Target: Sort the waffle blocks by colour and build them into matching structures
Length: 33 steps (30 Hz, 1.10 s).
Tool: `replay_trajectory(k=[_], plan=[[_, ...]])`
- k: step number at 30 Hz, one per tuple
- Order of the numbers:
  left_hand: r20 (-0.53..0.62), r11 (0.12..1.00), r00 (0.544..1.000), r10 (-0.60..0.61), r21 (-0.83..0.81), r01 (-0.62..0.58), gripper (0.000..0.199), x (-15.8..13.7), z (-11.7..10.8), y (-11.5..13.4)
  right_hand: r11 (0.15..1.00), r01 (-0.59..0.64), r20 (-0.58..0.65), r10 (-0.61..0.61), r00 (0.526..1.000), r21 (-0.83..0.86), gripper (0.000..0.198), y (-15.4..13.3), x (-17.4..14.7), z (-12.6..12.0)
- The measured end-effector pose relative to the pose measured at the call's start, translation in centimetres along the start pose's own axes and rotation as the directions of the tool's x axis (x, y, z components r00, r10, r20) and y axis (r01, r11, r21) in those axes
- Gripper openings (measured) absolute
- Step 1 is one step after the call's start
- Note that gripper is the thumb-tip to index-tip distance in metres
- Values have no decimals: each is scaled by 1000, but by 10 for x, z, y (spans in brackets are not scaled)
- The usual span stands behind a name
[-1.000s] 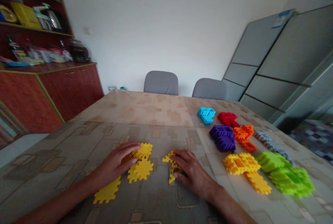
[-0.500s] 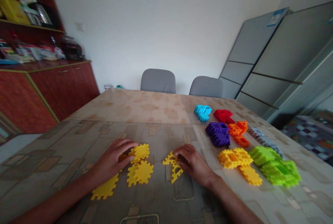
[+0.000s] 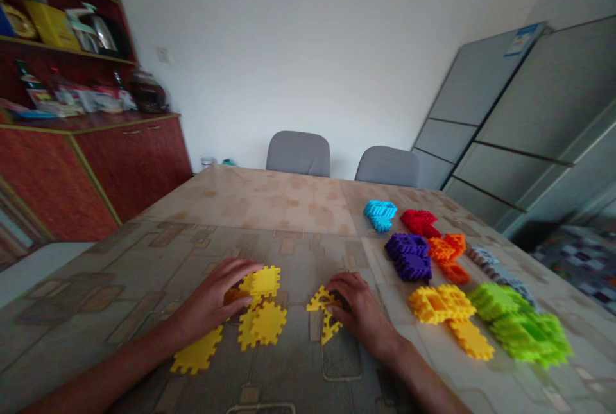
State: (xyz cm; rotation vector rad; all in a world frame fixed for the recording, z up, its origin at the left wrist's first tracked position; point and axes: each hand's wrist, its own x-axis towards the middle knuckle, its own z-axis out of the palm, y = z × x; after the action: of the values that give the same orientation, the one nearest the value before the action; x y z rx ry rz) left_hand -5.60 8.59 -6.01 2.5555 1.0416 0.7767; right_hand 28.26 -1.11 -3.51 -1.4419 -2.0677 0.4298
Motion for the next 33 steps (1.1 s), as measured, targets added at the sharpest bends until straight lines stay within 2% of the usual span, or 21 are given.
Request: replay_trajectory(k=[7, 12, 15, 17, 20, 22, 25, 27, 29, 31, 33], plan=[[-37, 996, 997, 64, -51, -66, 40, 0, 1, 1, 995, -73, -48, 77, 996, 66, 22, 0, -1, 1], [-40, 990, 993, 108, -86, -111, 26, 0, 1, 1, 985, -102, -119, 119, 986, 140, 9, 6, -1, -3], [-42, 988, 992, 119, -99, -122, 22, 2, -1, 5, 975, -100, -148, 131, 980, 198, 15, 3, -4, -12], [-40, 987, 992, 118, -105, -121, 23, 3, -2, 7, 961, -77, -109, 109, 988, 266, 21, -5, -8, -17], [-47, 988, 994, 102, -108, -106, 27, 5, -6, 9, 945, -33, 40, 21, 999, 324, 23, -23, -15, -17], [-55, 990, 995, 89, -106, -94, 29, 6, -9, 10, 956, -1, 144, -43, 989, 294, 22, -34, -19, -14], [-48, 988, 994, 101, -109, -106, 30, 6, -13, 15, 971, 68, 213, -119, 970, 230, 23, -42, -22, -13], [-24, 983, 990, 137, -118, -139, 28, 4, -14, 22, 975, 92, 199, -133, 971, 203, 22, -41, -21, -16], [14, 977, 984, 175, -127, -172, 26, 1, -15, 31, 981, 63, 136, -89, 987, 181, 21, -35, -19, -21], [88, 974, 975, 204, -122, -193, 26, -2, -15, 40, 990, 24, 82, -36, 996, 142, 22, -27, -18, -27], [179, 973, 958, 222, -106, -206, 31, -4, -15, 46, 996, 22, 107, -31, 994, 83, 26, -20, -19, -32]])
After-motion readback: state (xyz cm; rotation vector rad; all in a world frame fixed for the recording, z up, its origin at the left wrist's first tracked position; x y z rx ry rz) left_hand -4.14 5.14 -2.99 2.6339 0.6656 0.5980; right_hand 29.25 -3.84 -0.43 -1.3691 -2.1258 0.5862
